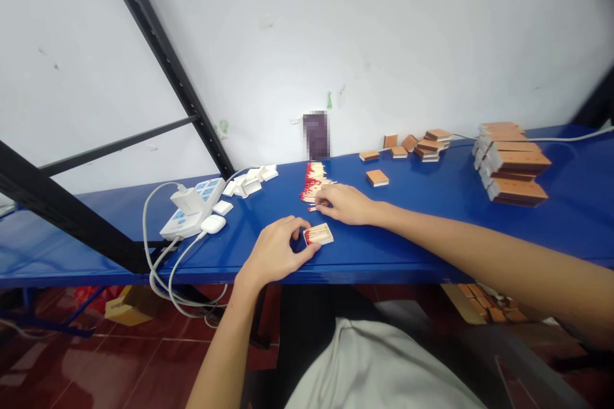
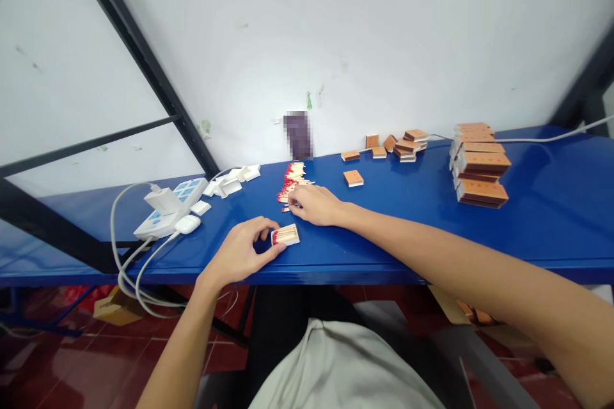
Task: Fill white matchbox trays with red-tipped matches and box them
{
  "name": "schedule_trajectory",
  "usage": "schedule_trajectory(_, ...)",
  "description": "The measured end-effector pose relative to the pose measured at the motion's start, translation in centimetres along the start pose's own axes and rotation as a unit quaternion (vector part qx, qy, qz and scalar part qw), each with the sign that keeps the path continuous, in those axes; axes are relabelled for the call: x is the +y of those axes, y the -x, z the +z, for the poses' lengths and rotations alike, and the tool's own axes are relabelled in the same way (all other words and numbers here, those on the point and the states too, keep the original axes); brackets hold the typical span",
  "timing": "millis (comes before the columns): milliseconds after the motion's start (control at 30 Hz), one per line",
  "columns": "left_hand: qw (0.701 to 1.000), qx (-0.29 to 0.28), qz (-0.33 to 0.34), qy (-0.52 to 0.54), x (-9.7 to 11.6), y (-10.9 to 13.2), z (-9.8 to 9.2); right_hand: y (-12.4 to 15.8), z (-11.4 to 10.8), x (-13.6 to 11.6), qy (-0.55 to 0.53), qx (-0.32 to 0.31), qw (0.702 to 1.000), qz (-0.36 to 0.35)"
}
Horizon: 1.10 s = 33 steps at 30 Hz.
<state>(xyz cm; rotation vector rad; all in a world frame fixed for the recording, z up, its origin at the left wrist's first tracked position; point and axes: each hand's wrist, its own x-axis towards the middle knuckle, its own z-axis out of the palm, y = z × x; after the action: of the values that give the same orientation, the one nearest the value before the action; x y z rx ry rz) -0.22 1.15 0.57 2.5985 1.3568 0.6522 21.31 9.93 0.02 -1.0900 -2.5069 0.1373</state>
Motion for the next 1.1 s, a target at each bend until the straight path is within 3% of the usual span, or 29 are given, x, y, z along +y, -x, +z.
schedule_trajectory(1100,1.0,0.001,0.001,-0.003,-0.05,-0.01,0.11,-0.06,-0.26,-0.1,-0.044,0.001,0.999,0.022)
